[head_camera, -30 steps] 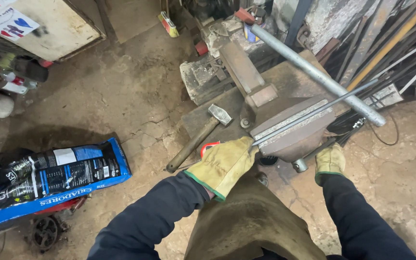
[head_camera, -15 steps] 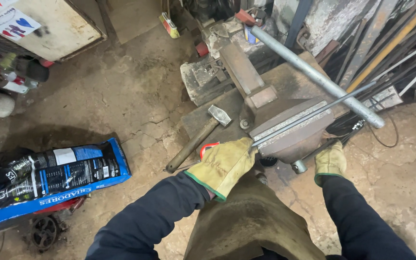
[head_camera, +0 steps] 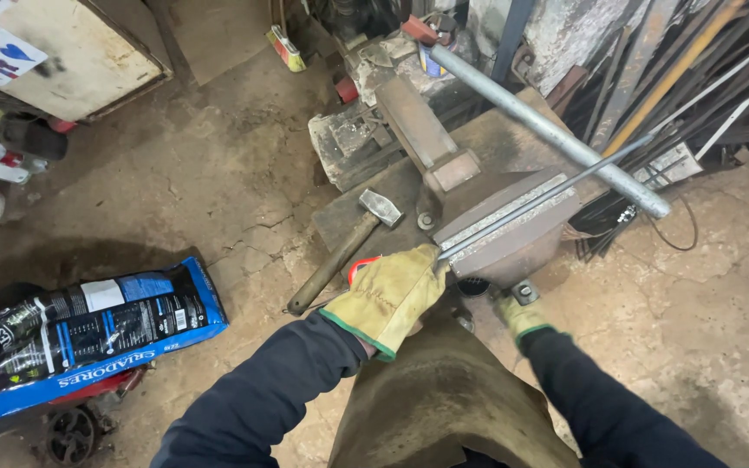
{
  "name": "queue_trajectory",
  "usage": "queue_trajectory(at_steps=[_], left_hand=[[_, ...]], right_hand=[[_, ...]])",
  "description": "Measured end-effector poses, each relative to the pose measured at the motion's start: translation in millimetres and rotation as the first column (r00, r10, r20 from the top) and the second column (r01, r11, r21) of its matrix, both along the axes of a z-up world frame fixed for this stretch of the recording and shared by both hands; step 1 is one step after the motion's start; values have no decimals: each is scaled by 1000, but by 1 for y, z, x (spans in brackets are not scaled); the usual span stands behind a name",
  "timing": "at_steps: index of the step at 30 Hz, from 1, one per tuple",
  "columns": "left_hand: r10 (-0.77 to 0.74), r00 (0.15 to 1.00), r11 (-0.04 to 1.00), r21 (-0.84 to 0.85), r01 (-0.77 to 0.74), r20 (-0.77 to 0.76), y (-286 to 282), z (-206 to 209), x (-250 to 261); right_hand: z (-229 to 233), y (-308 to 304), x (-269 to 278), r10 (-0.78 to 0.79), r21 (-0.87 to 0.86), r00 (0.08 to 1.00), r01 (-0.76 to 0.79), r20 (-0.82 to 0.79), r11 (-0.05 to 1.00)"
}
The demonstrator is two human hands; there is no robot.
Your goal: Bending a metal rod in a workshop using a vice and a lever pipe after measuring.
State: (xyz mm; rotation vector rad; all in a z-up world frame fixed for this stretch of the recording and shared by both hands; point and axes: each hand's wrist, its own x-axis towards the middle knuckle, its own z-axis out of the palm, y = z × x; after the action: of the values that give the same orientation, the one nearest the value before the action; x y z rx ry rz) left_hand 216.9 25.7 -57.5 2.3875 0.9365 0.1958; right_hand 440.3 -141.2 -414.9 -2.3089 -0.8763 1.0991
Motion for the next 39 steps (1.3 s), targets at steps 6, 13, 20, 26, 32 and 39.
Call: queue_trajectory(at_steps=[6,13,20,26,32,39], left_hand=[[66,979,979,-178,-102,-194,3,20,-3],[64,979,972,-212,-105,-193,47,32,-57],[-45,848,998,-51,22,-529,50,-16,-98],[-68,929,966,208,152,-363,24,-27,-94],[-202,978,968,162,192,45,7,-39,-136],[-113,983,837,-546,15,-148,-58,-97,-162]], right_hand=[[60,22,-75,940,-339,342,-887,-23,314],[114,-5,-87,786,204,609,-760,-105,616],[159,9,-71,771,-33,596,-786,226,617],[194,17,-85,755,-104,571,-771,322,628],[244,36,-115,574,332,758,-652,311,681],[247,40,-123,879,474,460,-806,128,353]])
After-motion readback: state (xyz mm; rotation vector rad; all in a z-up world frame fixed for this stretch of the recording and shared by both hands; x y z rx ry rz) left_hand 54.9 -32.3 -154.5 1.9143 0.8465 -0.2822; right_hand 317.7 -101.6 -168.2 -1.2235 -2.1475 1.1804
